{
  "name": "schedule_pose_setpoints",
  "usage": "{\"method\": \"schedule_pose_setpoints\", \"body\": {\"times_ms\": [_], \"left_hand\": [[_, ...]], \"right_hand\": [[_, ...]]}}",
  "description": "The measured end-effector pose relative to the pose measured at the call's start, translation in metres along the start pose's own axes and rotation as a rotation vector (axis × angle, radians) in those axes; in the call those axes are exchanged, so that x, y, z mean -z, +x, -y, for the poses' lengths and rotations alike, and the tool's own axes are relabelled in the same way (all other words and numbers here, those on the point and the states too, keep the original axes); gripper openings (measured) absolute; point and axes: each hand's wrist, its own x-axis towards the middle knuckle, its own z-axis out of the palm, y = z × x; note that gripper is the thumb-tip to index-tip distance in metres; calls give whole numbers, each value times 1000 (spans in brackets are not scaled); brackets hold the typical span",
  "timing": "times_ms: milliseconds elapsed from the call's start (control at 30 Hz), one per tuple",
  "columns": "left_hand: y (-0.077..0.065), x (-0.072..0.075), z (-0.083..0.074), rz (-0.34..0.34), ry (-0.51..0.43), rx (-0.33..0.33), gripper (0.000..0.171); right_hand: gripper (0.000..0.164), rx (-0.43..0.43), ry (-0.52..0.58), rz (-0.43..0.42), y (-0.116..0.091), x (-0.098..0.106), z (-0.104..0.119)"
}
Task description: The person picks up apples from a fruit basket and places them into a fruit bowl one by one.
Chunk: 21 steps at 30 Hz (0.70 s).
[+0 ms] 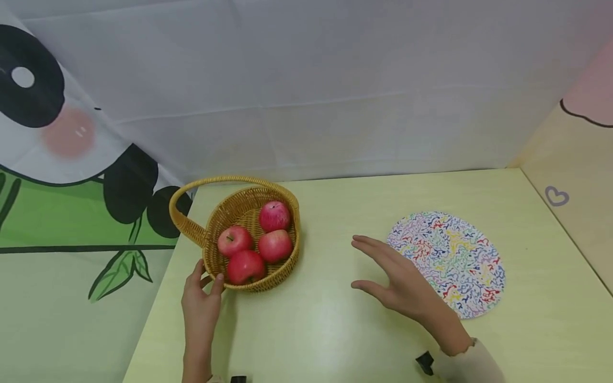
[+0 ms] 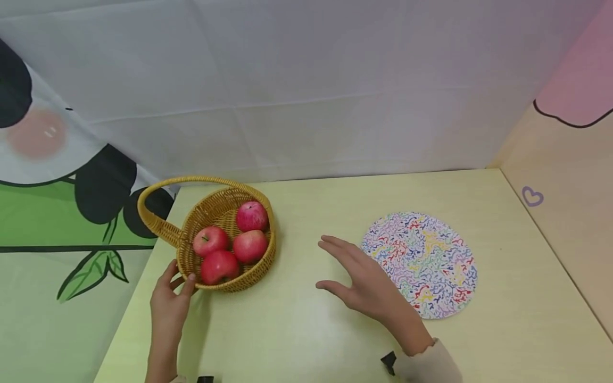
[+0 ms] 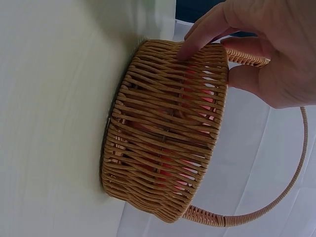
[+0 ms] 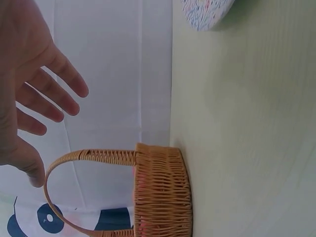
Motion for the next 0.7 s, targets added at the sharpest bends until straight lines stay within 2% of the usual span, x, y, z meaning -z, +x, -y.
{"method": "schedule_pose_setpoints", "body": {"times_ms": [233,433,700], "left_hand": [[1,0,0,-3,-34,23,68],[0,1,-1,-2,-69,37,69],[-2,0,-3,-7,-67,41,68]], "right_hand": [[78,-18,-22,43,14,-8,8],[71,-58,18,58,25,-15,16],[62,-131,74,75,40,-30,27]]}}
